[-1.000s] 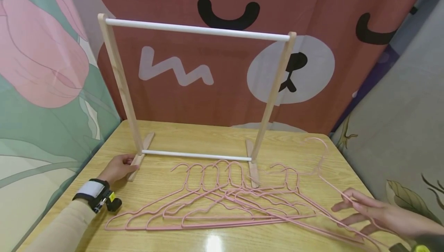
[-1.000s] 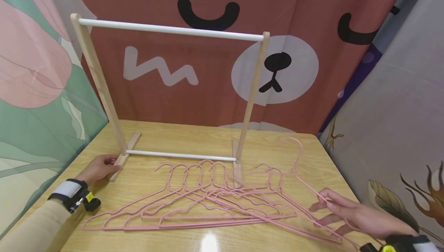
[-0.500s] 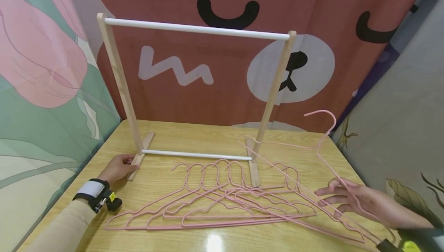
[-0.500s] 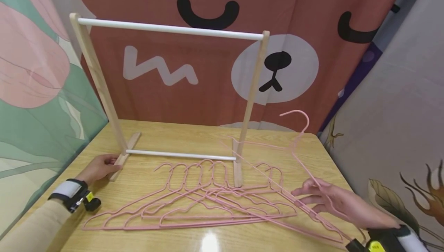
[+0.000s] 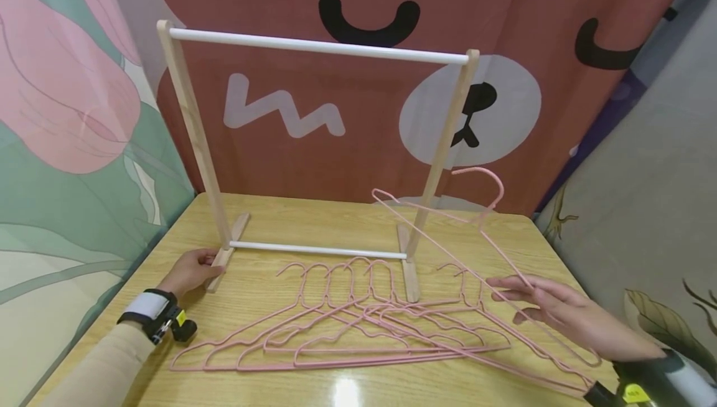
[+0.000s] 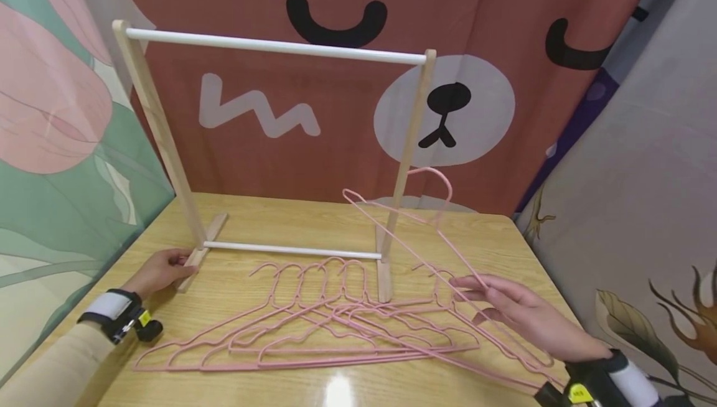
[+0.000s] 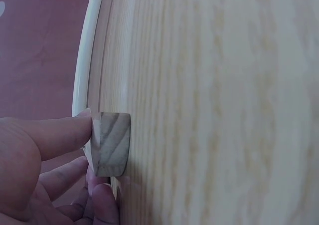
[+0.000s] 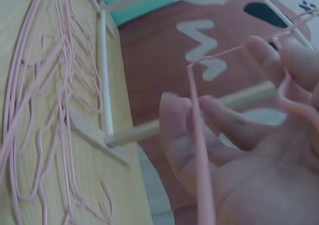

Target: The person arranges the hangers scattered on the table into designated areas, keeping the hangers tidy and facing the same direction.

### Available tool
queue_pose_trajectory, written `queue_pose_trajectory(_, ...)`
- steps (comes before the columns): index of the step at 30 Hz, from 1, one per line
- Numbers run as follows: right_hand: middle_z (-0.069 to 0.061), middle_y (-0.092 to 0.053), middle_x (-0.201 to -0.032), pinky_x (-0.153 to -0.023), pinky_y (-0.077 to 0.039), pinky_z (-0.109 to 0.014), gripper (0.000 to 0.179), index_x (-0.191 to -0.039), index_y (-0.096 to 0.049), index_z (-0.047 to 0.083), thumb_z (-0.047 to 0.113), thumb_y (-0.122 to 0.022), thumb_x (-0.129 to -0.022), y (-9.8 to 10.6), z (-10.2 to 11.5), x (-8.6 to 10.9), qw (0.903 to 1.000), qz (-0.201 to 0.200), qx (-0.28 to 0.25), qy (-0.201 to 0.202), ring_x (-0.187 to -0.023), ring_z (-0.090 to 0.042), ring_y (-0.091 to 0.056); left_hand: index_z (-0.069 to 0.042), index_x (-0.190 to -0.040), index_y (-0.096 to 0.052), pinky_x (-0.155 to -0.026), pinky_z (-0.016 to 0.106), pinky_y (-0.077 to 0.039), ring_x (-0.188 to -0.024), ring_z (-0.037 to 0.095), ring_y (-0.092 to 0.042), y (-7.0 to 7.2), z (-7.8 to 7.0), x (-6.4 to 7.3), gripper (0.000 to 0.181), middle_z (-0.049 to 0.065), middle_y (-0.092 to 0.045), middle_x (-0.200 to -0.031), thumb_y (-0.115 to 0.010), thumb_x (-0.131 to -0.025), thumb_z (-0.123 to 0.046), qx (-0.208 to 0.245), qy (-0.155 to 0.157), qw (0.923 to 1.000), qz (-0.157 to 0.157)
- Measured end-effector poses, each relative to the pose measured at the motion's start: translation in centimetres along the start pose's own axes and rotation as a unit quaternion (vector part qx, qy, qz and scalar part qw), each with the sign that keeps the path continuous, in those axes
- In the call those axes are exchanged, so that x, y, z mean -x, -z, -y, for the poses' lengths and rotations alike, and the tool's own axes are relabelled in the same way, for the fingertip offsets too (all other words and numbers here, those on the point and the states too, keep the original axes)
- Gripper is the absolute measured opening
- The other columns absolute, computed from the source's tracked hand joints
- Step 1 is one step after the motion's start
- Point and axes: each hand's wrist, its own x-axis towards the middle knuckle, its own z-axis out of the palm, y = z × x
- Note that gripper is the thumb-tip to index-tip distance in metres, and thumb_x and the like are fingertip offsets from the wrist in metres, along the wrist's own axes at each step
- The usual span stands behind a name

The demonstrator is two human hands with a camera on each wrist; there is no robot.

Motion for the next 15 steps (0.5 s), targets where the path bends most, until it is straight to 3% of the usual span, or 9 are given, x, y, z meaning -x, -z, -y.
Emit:
queue_pose_trajectory(3,-0.007,-0.032,-0.163,-0.098,-0.05,-0.037,0.052,-0.157,-0.019,-0.006,0.002,-0.002,-0.109,-0.8,0.2,-0.9,0.9996,-0.016,0.009,0.021,-0.144,-0.016,-0.04,0.02,-0.134,-0.048,-0.073,0.028,-0.049,-0.097,0.033,-0.06,0.0,0.1,0.0,0.054,0.03,-0.063,-0.112,-0.069,-0.095,-0.011,0.0,-0.008,1.0,-0.002)
queue_pose_trajectory(8,-0.007,-0.047,-0.153,-0.085,-0.056,-0.038,0.051,-0.149,-0.039,-0.003,0.01,-0.006,-0.112,-1.6,0.9,-2.7,0.9973,-0.069,0.003,0.024,-0.135,-0.02,-0.052,0.021,-0.132,-0.048,-0.073,0.028,-0.048,-0.097,0.032,-0.06,0.0,0.2,0.0,0.053,0.029,-0.063,-0.111,-0.069,-0.095,-0.01,-0.005,-0.016,0.9998,-0.004)
queue_pose_trajectory(11,-0.006,-0.054,-0.148,-0.085,-0.056,-0.036,0.049,-0.14,-0.046,-0.001,0.012,-0.008,-0.112,-1.6,1.4,-3.7,0.9955,-0.087,-0.012,0.035,-0.131,-0.022,-0.056,0.021,-0.133,-0.048,-0.073,0.028,-0.048,-0.098,0.033,-0.06,0.0,0.2,0.1,0.054,0.03,-0.062,-0.112,-0.069,-0.095,-0.011,-0.003,-0.015,0.9999,-0.002)
queue_pose_trajectory(15,-0.009,-0.052,-0.15,-0.091,-0.053,-0.033,0.048,-0.137,-0.045,0.0,0.009,-0.005,-0.111,-1.3,2.0,-4.3,0.9938,-0.078,-0.035,0.071,-0.133,-0.023,-0.054,0.021,-0.134,-0.048,-0.073,0.028,-0.048,-0.098,0.033,-0.06,0.0,0.1,0.1,0.054,0.03,-0.062,-0.113,-0.069,-0.095,-0.011,0.002,-0.012,0.9999,0.001)
